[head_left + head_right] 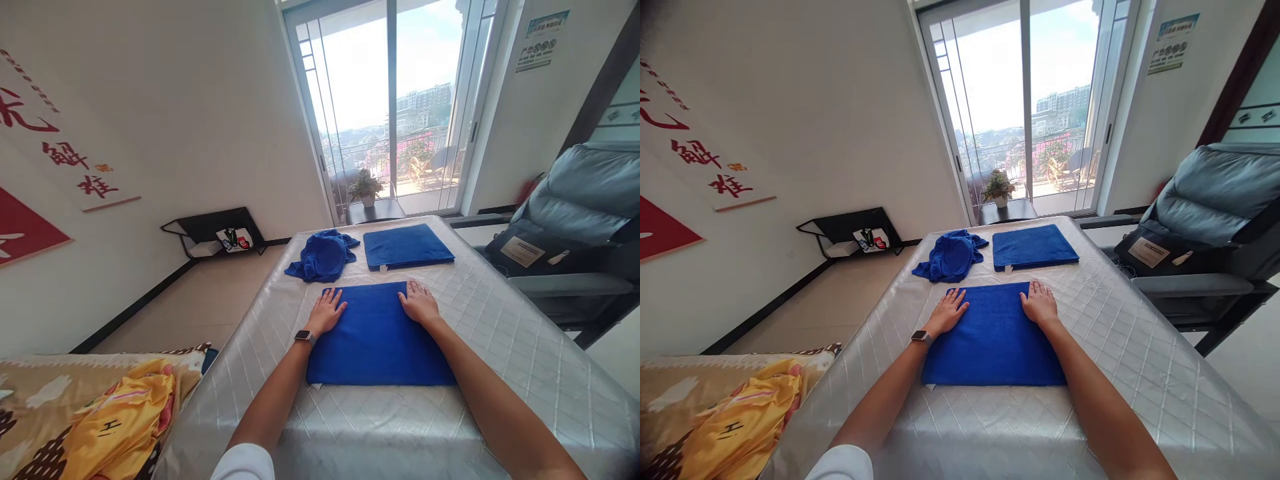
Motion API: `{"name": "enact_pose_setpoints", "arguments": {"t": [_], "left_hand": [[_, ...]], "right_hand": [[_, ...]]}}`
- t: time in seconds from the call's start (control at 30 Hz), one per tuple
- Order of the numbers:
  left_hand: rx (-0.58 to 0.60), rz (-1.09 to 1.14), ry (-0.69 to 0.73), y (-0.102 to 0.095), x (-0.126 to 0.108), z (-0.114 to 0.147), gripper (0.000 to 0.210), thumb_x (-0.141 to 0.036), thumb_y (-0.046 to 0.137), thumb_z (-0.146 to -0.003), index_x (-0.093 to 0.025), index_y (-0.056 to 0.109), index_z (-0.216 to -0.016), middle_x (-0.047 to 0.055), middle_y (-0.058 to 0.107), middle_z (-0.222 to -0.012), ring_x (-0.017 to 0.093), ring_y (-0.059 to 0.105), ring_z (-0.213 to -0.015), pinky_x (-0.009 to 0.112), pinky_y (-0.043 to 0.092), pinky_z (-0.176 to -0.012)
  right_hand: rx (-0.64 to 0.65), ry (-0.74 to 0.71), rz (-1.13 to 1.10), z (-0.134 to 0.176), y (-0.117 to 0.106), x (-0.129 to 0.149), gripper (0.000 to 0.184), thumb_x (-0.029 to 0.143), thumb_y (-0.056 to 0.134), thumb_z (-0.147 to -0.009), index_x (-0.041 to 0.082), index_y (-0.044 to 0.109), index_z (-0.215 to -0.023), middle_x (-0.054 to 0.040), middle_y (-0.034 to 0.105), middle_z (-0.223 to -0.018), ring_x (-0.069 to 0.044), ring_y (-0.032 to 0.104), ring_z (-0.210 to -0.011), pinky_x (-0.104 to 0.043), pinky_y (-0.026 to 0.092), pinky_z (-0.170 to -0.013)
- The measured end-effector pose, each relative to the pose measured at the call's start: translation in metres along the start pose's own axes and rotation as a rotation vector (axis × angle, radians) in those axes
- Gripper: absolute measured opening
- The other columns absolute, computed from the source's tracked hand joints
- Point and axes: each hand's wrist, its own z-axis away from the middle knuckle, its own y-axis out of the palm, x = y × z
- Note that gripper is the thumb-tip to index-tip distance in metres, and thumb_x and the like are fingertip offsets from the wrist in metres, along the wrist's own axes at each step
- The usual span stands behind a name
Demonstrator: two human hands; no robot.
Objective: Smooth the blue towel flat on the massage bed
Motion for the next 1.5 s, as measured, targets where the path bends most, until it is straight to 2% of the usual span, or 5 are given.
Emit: {"name": "enact_pose_setpoints", "arguments": {"t": [0.2, 0.6, 0.77, 1.1, 1.5], "left_hand": [[-0.029, -0.101, 0.016, -0.007, -0.018, -0.003, 0.059, -0.051, 0.036, -0.102, -0.020, 0.040, -0.152, 0.012, 0.034, -0.160, 0.031, 0.024, -0.149, 0.051, 0.011, -0.122], [-0.131, 0.036, 0.247, 0.047, -0.191, -0.048, 0.059, -0.046, 0.016, -0.105, -0.020, 0.038, -0.153, 0.011, 0.042, -0.156, 0.025, 0.032, -0.146, 0.046, 0.022, -0.121], [-0.062, -0.064, 0.178, 0.042, -0.157, -0.042, 0.064, -0.055, 0.011, -0.103, -0.025, 0.032, -0.156, 0.004, 0.033, -0.161, 0.022, 0.024, -0.150, 0.045, 0.019, -0.122], [-0.068, -0.148, -0.188, 0.005, -0.001, -0.007, 0.070, -0.058, 0.016, -0.103, -0.013, 0.032, -0.155, 0.015, 0.027, -0.162, 0.026, 0.026, -0.149, 0.043, 0.021, -0.121], [-0.088, -0.104, -0.175, 0.011, 0.008, -0.005, 0.076, -0.061, 0.016, -0.102, -0.009, 0.030, -0.155, 0.017, 0.025, -0.162, 0.026, 0.024, -0.150, 0.043, 0.017, -0.122]], "right_hand": [[-0.122, -0.117, 0.028, 0.006, -0.004, -0.003, 0.064, 0.040, 0.022, -0.101, 0.007, 0.030, -0.155, -0.0129, 0.023, -0.164, -0.023, 0.014, -0.152, -0.043, 0.008, -0.123], [0.006, -0.160, 0.028, 0.007, 0.004, -0.008, 0.062, 0.025, 0.026, -0.096, 0.007, 0.031, -0.156, -0.0112, 0.022, -0.164, -0.022, 0.017, -0.151, -0.038, 0.017, -0.122], [-0.004, -0.105, 0.044, 0.003, 0.006, -0.005, 0.066, 0.037, 0.020, -0.100, 0.002, 0.026, -0.156, -0.0148, 0.024, -0.163, -0.024, 0.018, -0.151, -0.039, 0.015, -0.122], [0.040, -0.072, 0.021, 0.002, 0.002, -0.001, 0.069, 0.043, 0.018, -0.101, 0.003, 0.023, -0.157, -0.0134, 0.022, -0.164, -0.022, 0.013, -0.152, -0.038, 0.011, -0.123], [0.027, -0.012, 0.100, 0.011, -0.004, 0.001, 0.067, 0.038, 0.015, -0.100, 0.000, 0.027, -0.155, -0.0153, 0.025, -0.163, -0.025, 0.021, -0.150, -0.042, 0.018, -0.121]]}}
